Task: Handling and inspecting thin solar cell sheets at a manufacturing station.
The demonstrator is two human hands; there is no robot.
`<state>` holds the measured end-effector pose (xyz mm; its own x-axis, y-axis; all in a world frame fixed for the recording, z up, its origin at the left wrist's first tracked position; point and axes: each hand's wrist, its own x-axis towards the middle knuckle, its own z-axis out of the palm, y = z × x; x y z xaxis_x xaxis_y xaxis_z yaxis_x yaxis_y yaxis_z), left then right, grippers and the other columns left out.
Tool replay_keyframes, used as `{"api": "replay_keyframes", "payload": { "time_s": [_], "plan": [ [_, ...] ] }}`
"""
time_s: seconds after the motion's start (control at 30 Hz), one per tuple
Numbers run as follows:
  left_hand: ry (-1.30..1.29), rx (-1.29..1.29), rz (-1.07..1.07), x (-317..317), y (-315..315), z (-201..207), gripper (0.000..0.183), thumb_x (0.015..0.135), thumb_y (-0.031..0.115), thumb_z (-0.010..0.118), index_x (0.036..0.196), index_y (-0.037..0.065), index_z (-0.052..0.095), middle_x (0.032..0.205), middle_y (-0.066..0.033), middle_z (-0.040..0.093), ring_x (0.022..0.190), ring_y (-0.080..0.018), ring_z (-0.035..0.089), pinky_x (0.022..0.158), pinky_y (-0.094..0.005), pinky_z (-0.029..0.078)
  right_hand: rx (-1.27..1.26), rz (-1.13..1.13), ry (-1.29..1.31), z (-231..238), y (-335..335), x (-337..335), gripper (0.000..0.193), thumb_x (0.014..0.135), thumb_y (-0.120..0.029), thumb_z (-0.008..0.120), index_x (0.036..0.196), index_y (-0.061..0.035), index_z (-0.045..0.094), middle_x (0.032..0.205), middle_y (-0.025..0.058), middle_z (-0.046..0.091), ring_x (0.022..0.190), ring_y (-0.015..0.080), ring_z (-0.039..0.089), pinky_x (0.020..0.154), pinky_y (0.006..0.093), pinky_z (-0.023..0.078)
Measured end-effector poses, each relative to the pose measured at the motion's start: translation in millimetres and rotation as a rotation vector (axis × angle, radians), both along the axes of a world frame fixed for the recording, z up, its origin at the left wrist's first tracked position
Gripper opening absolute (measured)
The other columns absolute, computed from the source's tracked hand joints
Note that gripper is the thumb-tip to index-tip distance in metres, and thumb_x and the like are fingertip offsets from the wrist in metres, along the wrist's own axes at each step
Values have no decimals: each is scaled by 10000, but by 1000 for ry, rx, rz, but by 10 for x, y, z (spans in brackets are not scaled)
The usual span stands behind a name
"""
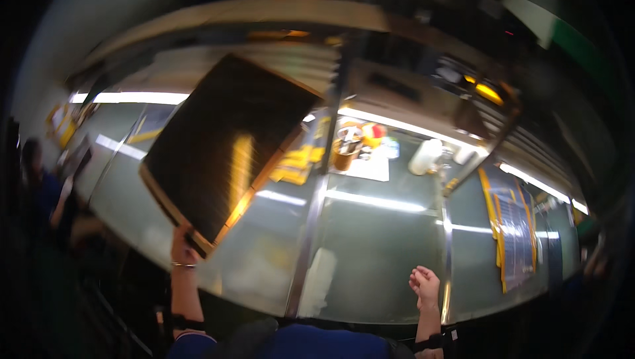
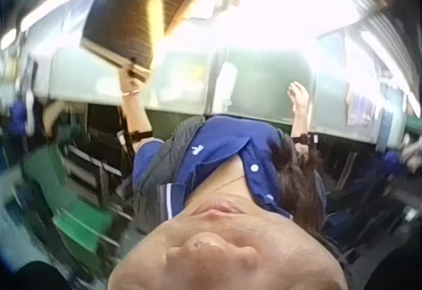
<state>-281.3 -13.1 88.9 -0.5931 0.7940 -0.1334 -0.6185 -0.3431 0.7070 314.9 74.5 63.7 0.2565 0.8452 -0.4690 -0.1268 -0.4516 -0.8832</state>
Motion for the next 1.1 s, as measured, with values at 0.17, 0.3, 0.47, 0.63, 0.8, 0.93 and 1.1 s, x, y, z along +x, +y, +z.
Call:
{"api": "replay_keyframes", "payload": {
  "time_s": [0.17,0.3,0.47,0.63,0.8,0.93,1.1],
  "plan": [
    [-138,-199,117,741,-1160,-619,279,780,3,695,1029,70,586,895,-30,649,839,-175,648,733,-323,546,131,351,-85,3,701,-610,273,893,-119,581,1147,-30,539,1020,64,617,871,129,599,755,281,520],
    [-241,-377,229,1216,-1863,-1130,249,757,4,718,975,33,601,885,-60,638,809,-195,642,744,-334,531,130,559,-145,105,877,-1277,313,892,-146,594,1173,-23,531,1041,63,614,879,126,597,764,266,511],
    [-205,-468,398,1619,-1829,-1122,342,732,54,754,1024,-7,585,910,-65,625,803,-194,619,755,-327,500,285,944,-214,-49,842,-1963,307,882,-140,608,1158,-14,555,1038,55,625,885,108,592,790,240,478],
    [-69,-604,619,1679,-1572,-1258,348,710,196,802,943,5,629,820,-42,605,719,-134,557,684,-305,460,448,1278,-225,-243,488,-2101,241,878,-91,599,1104,-8,599,1023,62,644,923,107,590,798,242,470],
    [-97,-813,634,1703,-1442,-1278,456,688,367,823,855,-16,641,790,-37,605,661,-139,555,602,-316,467,550,1297,-338,-570,191,-1704,225,843,-59,608,1067,-34,623,1107,105,607,987,179,587,849,309,472],
    [-103,-702,531,1877,-1566,-1564,353,677,231,842,872,39,619,726,-19,587,546,-122,524,488,-300,437,891,1172,-615,-684,-36,-1143,340,792,-28,613,1129,-55,581,1274,185,467,1172,337,455,984,409,384],
    [-1,-909,541,1964,-1577,-1323,346,656,126,838,851,-2,582,754,-49,626,570,-139,572,481,-309,456,955,1115,-808,-655,-324,-408,407,801,-63,626,1198,-40,540,1370,198,390,1306,374,325,1063,436,315]
  ]
}}
